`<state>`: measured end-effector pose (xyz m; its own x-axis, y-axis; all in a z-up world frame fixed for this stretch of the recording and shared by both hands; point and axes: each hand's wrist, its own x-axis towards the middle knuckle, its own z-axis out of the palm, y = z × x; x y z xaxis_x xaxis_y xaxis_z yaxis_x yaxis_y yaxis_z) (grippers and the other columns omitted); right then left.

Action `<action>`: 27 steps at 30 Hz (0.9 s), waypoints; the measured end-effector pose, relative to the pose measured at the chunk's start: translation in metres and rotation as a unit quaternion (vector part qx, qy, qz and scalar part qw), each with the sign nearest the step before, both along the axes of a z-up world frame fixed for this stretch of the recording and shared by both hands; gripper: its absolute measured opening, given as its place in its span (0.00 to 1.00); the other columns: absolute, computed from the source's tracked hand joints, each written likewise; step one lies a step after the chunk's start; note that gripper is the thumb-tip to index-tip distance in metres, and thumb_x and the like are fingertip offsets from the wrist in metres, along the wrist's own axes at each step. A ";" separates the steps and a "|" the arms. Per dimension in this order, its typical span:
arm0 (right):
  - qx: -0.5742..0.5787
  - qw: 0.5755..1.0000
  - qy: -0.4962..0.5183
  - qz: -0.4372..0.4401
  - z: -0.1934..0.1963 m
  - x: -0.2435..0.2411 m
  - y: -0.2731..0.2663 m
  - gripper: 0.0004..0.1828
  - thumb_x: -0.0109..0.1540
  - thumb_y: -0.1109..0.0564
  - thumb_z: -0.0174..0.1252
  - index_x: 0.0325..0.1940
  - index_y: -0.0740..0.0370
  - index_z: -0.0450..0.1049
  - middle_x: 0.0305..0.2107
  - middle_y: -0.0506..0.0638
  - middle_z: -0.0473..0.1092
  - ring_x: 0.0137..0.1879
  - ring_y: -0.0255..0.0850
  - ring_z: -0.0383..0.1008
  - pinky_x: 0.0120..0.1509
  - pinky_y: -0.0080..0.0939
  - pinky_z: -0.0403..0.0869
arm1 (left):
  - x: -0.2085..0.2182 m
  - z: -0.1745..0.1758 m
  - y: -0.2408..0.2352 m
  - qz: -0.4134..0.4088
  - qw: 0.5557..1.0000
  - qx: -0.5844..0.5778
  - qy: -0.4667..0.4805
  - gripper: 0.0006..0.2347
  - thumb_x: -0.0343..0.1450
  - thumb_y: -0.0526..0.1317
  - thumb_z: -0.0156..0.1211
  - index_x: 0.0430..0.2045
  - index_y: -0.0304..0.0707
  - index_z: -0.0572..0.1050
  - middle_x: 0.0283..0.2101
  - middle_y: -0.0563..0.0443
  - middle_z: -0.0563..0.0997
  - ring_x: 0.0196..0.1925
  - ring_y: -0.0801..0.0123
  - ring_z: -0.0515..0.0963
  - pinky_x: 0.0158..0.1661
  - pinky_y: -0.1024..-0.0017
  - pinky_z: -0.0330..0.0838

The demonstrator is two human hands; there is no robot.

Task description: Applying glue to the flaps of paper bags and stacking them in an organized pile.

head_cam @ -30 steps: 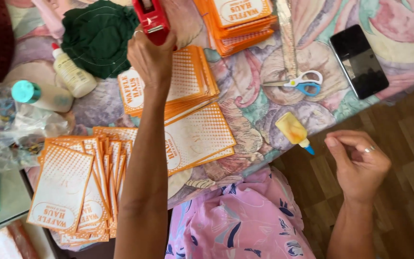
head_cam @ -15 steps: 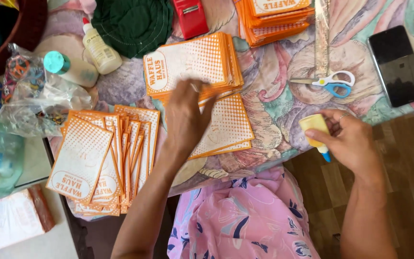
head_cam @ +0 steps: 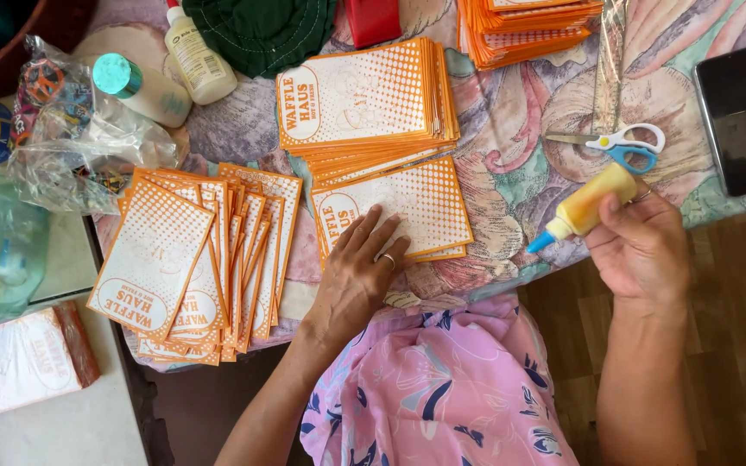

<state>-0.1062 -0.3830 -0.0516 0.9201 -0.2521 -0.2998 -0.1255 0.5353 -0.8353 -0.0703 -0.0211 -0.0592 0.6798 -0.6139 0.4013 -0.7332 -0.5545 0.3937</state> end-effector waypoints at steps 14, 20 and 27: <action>-0.020 1.000 -0.014 0.012 0.006 0.001 0.011 0.23 0.62 0.61 0.66 0.60 0.65 0.71 0.45 0.51 0.74 0.53 0.43 0.77 0.57 0.43 0.81 | 0.023 0.031 -0.002 0.131 0.962 -0.150 0.189 0.06 0.63 0.44 0.76 0.24 0.45 0.85 0.29 0.56 0.75 0.34 0.63 0.69 0.36 0.64 0.63; -0.018 1.000 -0.012 0.003 0.002 0.011 0.021 0.25 0.61 0.63 0.66 0.62 0.65 0.70 0.45 0.50 0.74 0.54 0.41 0.77 0.61 0.41 0.80 | 0.010 0.040 -0.017 0.246 0.966 -0.065 -0.044 0.04 0.72 0.43 0.69 0.31 0.46 0.82 0.20 0.56 0.73 0.19 0.66 0.71 0.20 0.66 0.57; -0.101 0.995 -0.019 -0.003 -0.002 0.035 0.045 0.19 0.61 0.64 0.66 0.55 0.65 0.71 0.42 0.53 0.72 0.50 0.47 0.78 0.41 0.48 0.84 | -0.005 -0.025 -0.036 0.120 0.982 -0.143 0.033 0.13 0.72 0.21 0.50 0.46 0.32 0.60 0.59 0.24 0.73 0.60 0.30 0.78 0.50 0.48 0.80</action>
